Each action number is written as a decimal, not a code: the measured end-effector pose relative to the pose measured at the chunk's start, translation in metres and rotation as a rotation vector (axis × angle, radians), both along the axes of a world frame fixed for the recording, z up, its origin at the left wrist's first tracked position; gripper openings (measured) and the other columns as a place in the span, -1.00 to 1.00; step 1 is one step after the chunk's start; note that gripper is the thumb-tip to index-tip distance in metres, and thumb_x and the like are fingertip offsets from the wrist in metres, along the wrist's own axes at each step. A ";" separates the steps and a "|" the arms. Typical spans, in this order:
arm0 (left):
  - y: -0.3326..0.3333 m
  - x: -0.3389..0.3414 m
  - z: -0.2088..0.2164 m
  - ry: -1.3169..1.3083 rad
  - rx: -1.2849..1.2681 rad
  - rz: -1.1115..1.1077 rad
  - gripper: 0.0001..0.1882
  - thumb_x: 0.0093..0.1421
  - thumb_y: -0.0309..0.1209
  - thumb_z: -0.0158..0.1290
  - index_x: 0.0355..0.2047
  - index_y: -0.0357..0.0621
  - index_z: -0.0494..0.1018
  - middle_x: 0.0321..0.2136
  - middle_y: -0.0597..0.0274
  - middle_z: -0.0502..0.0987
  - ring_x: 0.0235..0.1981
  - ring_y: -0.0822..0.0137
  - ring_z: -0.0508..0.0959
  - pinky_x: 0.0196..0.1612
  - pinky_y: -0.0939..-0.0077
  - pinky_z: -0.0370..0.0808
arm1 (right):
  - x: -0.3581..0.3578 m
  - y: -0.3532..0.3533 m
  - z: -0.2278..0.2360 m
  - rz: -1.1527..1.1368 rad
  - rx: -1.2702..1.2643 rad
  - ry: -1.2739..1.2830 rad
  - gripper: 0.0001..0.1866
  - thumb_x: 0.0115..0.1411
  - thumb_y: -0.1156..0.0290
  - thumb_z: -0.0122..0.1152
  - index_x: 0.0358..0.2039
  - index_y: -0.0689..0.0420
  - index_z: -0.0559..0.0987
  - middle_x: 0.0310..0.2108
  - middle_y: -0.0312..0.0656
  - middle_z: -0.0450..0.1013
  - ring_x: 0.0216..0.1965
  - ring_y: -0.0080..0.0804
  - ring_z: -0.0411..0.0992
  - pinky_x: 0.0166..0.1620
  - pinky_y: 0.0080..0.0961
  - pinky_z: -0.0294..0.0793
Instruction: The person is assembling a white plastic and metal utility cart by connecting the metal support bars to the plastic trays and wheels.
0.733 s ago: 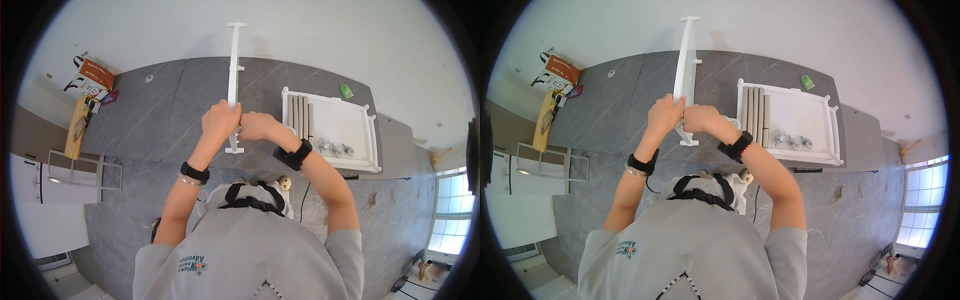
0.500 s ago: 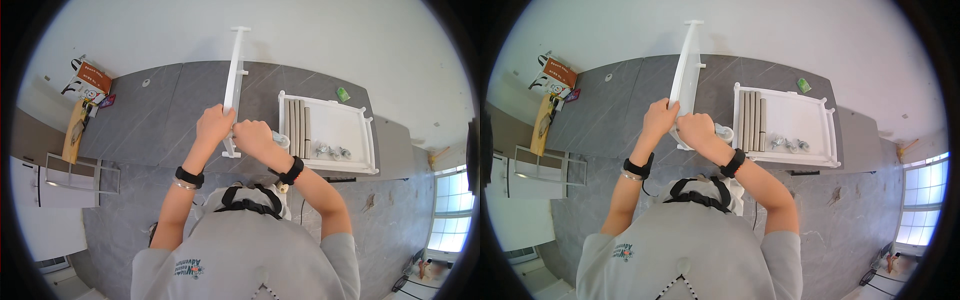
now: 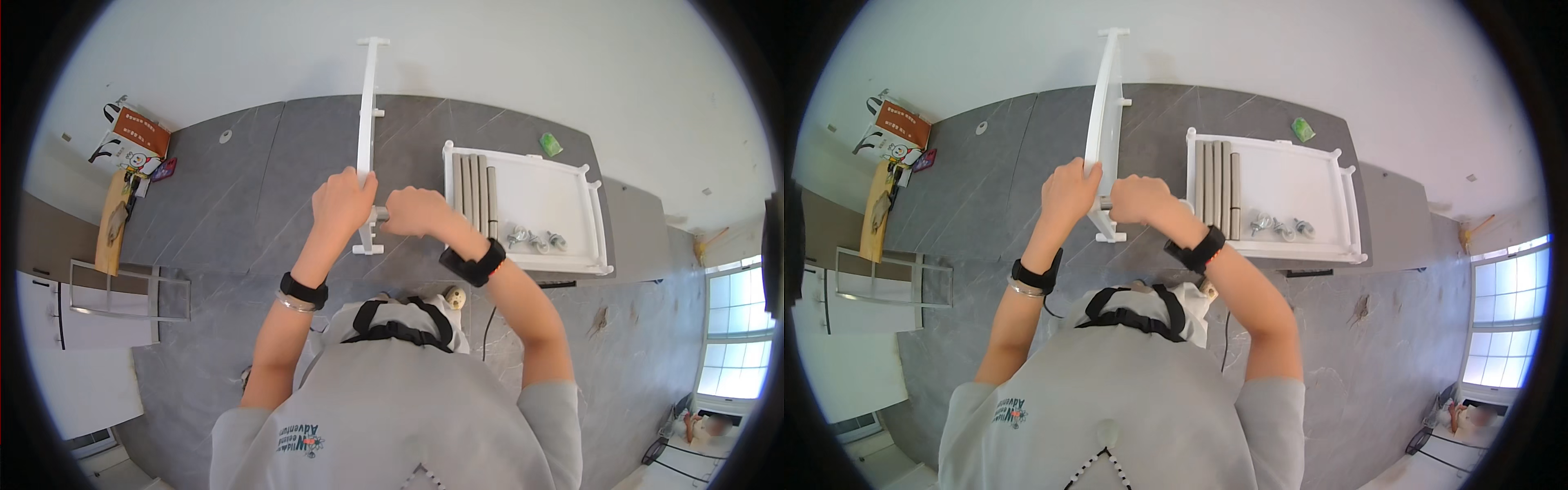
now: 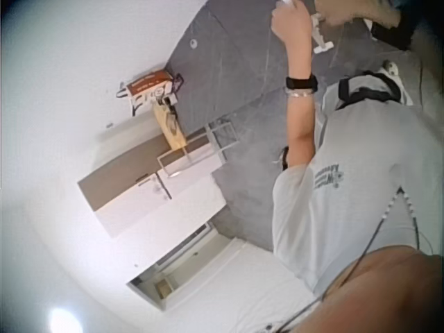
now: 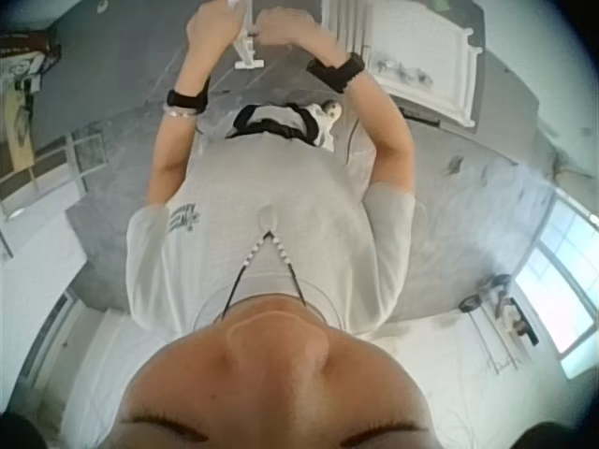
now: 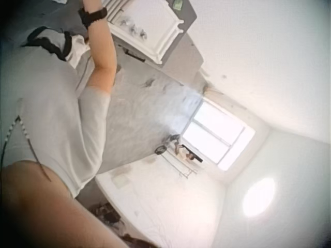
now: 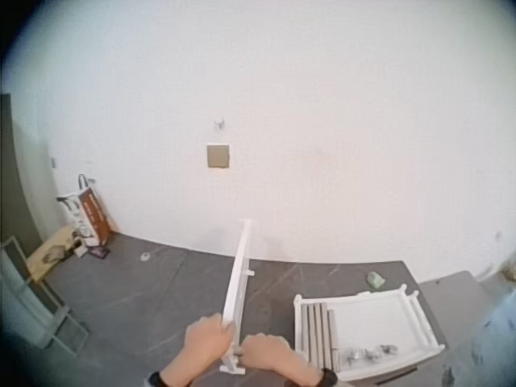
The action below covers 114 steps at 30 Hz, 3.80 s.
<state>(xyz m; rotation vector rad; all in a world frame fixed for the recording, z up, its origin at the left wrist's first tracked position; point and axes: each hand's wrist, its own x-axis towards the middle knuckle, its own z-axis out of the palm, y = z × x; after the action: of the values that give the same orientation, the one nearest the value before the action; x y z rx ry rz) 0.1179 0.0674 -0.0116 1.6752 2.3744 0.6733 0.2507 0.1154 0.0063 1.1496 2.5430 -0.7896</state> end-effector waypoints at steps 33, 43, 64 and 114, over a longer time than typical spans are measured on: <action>0.001 -0.002 -0.006 -0.039 0.046 0.018 -0.59 0.18 -0.13 -0.09 -0.53 -0.29 0.41 -0.58 -0.15 0.50 -0.45 -0.15 0.53 -0.38 0.06 0.45 | -0.001 0.006 -0.004 0.162 0.007 0.016 -0.69 -0.01 0.15 0.16 -0.50 0.18 0.57 -0.52 0.01 0.52 -0.43 -0.10 0.53 -0.35 -0.29 0.50; -0.004 -0.010 -0.003 -0.092 0.015 0.000 -0.58 0.18 -0.13 -0.11 -0.51 -0.29 0.44 -0.57 -0.13 0.52 -0.43 -0.09 0.56 -0.35 0.10 0.48 | 0.003 -0.019 -0.054 0.109 0.833 0.362 -0.88 -0.13 0.40 0.20 -0.61 0.12 0.44 -0.72 -0.18 0.41 -0.62 -0.27 0.47 -0.51 -0.39 0.44; 0.001 -0.013 -0.005 -0.035 -0.002 -0.043 -0.57 0.18 -0.10 -0.12 -0.50 -0.27 0.44 -0.55 -0.12 0.53 -0.43 -0.08 0.56 -0.34 0.11 0.47 | 0.017 -0.013 -0.045 0.154 0.839 0.327 -0.81 -0.17 0.33 0.26 -0.67 0.08 0.42 -0.76 -0.23 0.37 -0.69 -0.29 0.42 -0.57 -0.45 0.34; 0.005 -0.007 -0.005 -0.035 -0.089 -0.044 -0.58 0.19 -0.09 -0.13 -0.48 -0.26 0.41 -0.51 -0.04 0.51 -0.42 -0.09 0.52 -0.34 0.10 0.44 | 0.009 -0.003 -0.012 0.132 0.156 0.072 -0.74 -0.04 0.22 0.13 -0.49 0.17 0.57 -0.50 0.02 0.52 -0.47 -0.06 0.52 -0.37 -0.26 0.51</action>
<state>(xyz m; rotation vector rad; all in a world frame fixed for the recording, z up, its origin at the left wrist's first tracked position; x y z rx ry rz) 0.1114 0.0719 -0.0165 1.6594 2.3008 0.5759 0.2598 0.1124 -0.0055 0.9996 2.7486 -0.6215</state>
